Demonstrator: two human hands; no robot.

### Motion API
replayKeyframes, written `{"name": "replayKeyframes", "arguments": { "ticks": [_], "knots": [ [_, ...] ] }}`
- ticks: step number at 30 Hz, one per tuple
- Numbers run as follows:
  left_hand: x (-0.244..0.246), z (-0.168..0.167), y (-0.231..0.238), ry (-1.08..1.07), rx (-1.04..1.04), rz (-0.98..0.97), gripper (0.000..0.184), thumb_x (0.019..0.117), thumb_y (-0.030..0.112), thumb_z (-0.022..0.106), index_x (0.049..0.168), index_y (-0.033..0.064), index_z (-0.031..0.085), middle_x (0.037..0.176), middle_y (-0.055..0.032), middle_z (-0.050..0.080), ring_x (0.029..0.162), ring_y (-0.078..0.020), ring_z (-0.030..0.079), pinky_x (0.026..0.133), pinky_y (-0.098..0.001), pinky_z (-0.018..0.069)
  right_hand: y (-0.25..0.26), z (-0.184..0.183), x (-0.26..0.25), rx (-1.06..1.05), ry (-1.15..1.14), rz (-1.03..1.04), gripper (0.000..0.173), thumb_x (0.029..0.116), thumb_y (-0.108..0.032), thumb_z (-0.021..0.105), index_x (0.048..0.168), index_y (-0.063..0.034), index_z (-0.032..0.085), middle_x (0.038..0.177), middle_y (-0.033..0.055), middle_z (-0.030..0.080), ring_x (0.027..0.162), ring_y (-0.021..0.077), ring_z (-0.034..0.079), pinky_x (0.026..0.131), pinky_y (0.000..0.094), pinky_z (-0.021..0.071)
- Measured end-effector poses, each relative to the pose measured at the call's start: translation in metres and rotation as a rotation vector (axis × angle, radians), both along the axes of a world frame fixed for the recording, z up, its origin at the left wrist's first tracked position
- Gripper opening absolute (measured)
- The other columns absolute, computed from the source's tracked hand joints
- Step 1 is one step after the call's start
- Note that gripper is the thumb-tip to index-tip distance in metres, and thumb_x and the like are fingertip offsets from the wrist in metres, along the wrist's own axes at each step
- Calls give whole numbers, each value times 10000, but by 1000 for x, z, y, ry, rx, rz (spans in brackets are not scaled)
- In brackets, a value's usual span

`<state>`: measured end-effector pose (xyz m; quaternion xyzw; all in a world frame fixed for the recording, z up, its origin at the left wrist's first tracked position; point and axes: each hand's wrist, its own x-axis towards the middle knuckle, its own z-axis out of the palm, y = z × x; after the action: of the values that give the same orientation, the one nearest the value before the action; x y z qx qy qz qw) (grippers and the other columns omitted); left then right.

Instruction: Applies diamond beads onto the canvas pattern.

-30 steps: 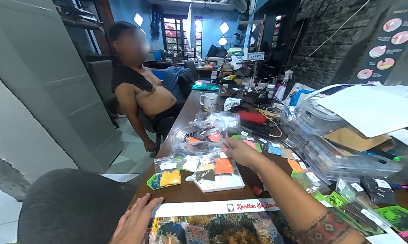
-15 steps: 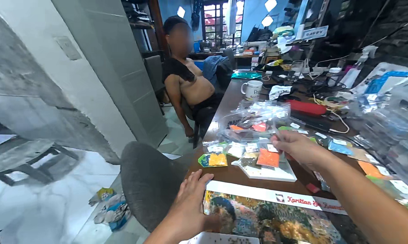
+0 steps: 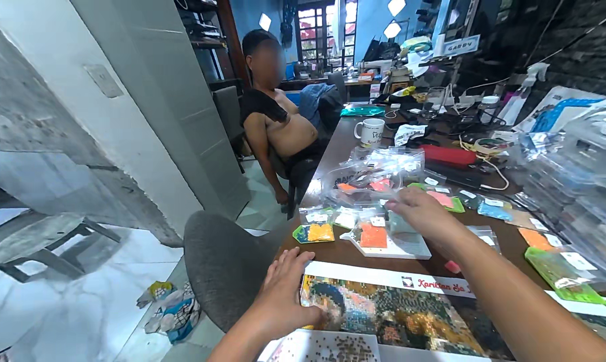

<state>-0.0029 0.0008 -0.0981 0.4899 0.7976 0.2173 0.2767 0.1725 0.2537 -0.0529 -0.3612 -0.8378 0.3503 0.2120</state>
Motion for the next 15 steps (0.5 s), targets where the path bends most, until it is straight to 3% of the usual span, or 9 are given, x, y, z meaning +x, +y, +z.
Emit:
{"name": "replayKeyframes", "arguments": {
  "ticks": [2,4,7,9,10,12,15],
  "knots": [
    [1,0,1,-5,0,6,994,737,365,860,1579,193,358,1679,-141,205,1567,-339,108,1252,-566,72,-2,1,9,-106,137,-55,233,1065,-126,519,1043,17,702,1176,186,608,1031,285,581,870,494,472],
    [1,0,1,-16,-5,9,1009,735,370,862,1584,196,348,1684,-142,188,1570,-342,91,1252,-565,71,-3,0,17,-110,190,-108,287,1089,-207,498,1052,-34,724,1068,115,592,839,193,555,737,400,471],
    [1,-3,-2,-5,18,22,1022,700,372,875,1572,199,371,1678,-145,205,1563,-356,116,1248,-576,81,0,-5,26,-71,190,-167,428,1114,-339,414,1075,-47,725,841,98,636,711,209,568,693,456,475],
    [0,-7,-3,3,61,14,1021,685,359,886,1560,171,396,1674,-167,217,1562,-374,126,1250,-589,70,-1,-12,31,-85,230,-199,486,1123,-378,358,1102,-30,698,733,77,586,603,180,502,598,405,444],
    [0,-9,-3,8,88,6,1017,676,349,888,1551,145,411,1666,-192,225,1556,-402,132,1243,-609,73,-1,-15,32,-115,260,-202,493,1126,-378,344,1115,-13,676,723,79,581,578,171,519,579,381,474],
    [-1,-10,-4,7,133,-12,1000,674,312,897,1532,91,433,1644,-248,247,1539,-455,147,1223,-647,81,-4,-19,32,-224,292,-181,478,1130,-357,336,1147,21,629,792,103,627,641,171,624,649,356,564],
    [-2,-7,-6,13,136,-40,974,717,291,889,1533,51,415,1627,-283,254,1526,-488,157,1215,-664,83,-1,-25,30,-303,266,-114,367,1127,-249,392,1175,57,588,859,121,655,727,168,666,733,338,580]
  ]
}}
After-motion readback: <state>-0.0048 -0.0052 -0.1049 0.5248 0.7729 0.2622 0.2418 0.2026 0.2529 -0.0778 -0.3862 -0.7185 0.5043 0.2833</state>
